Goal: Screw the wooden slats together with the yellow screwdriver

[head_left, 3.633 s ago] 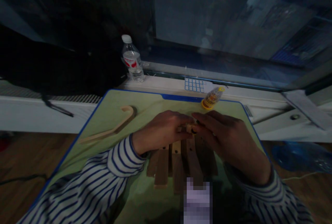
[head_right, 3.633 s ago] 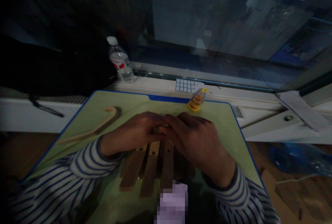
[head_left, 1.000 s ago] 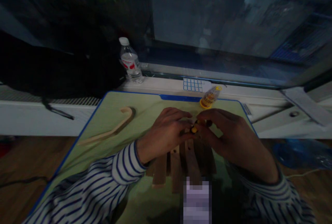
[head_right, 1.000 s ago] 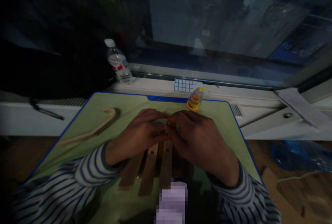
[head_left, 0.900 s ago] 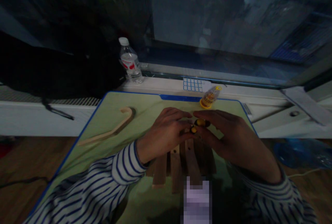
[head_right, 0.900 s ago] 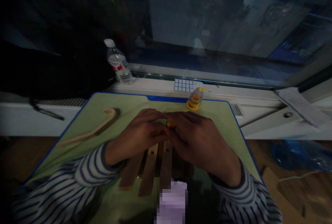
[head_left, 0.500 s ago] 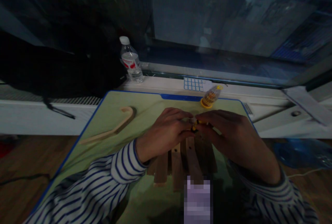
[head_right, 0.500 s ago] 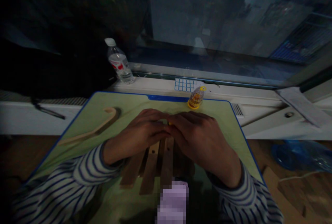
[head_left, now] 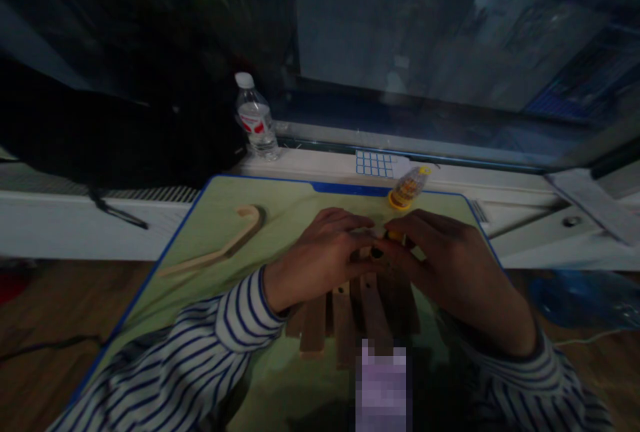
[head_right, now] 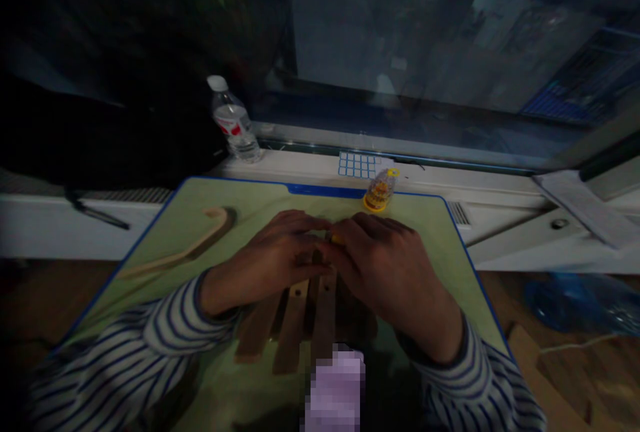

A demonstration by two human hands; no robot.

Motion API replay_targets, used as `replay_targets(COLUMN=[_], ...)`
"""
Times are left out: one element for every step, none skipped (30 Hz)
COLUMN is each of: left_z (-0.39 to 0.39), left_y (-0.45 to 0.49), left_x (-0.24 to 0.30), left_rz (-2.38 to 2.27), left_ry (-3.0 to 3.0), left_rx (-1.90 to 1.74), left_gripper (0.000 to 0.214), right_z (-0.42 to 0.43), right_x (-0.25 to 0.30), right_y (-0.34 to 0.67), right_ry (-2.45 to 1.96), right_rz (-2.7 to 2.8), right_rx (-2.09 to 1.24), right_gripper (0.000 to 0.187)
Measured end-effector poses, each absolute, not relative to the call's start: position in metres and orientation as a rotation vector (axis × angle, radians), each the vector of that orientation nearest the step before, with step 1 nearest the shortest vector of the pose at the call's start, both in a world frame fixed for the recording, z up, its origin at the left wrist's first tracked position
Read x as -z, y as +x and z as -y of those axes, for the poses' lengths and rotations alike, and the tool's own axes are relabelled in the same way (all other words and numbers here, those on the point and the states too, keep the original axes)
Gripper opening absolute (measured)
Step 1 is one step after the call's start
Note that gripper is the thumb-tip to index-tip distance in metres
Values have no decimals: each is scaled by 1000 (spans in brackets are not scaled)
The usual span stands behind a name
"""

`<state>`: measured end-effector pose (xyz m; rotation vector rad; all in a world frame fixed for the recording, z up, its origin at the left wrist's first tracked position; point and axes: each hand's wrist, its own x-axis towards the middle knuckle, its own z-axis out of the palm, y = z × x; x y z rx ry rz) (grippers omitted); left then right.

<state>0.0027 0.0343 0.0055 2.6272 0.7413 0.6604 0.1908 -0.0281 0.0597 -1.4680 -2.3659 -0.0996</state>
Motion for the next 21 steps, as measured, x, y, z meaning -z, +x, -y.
replay_targets(left_z=[-34,-34,-34,-34,-34,-34,-35,-35,-35,-36,-36,-36,-36,-37,-37,-37,-37,-37,-37,-37,-37], left_y=[4,4,5,6,6,6,6,6,6,6,5,5,5,4,4,4,3,3,3,3,3], left_x=[-6,-5,-5,-5,-4,-4,-4,-3,-3,-3,-3,-3,-3,-3,-3,-3,-3,-3,-3,-3,-3], left_rz=[-749,-753,-754,-752,-748,-745,-744,-742,-741,-738,-733,-727,-721,-715,-710,-705,-701,-695,-686,-679,-676], left_ry=[2617,2611,2607,2605,2604,2605,2607,2610,2616,2624,2632,2636,2638,2638,2638,2638,2641,2644,2647,2647,2645], left_rx=[-676,-690,-696,-699,-699,-700,-704,-708,-705,-695,-678,-662,-651,-645,-643,-645,-649,-651,-649,-645,-640], left_gripper=[26,24,21,19,17,16,16,15,15,15,15,15,16,16,17,18,18,18,17,17,17], right_z=[28,28,27,28,28,29,30,31,32,33,34,35,35,35,35,34,34,33,32,32,32], right_x=[-60,-60,-60,-60,-61,-62,-63,-64,-65,-66,-66,-67,-67,-67,-67,-67,-67,-67,-67,-67,-67], right_y=[191,191,191,191,192,192,193,194,195,195,196,196,196,196,195,195,195,195,194,194,194], right_ry=[-1470,-1468,-1461,-1447,-1427,-1405,-1382,-1358,-1335,-1314,-1295,-1280,-1273,-1275,-1286,-1301,-1315,-1330,-1347,-1363,-1379], right_rz=[2365,2366,2362,2358,2352,2343,2336,2332,2336,2350,2365,2381,2392,2398,2400,2400,2400,2401,2402,2401,2400], right_rx=[106,107,106,93,69,38,9,-13,-31,-47,-59,-75,-87,-94,-95,-92,-86,-78,-68,-54,-41], right_gripper=[18,18,19,19,20,22,25,27,29,30,31,31,31,31,30,29,27,25,23,21,18])
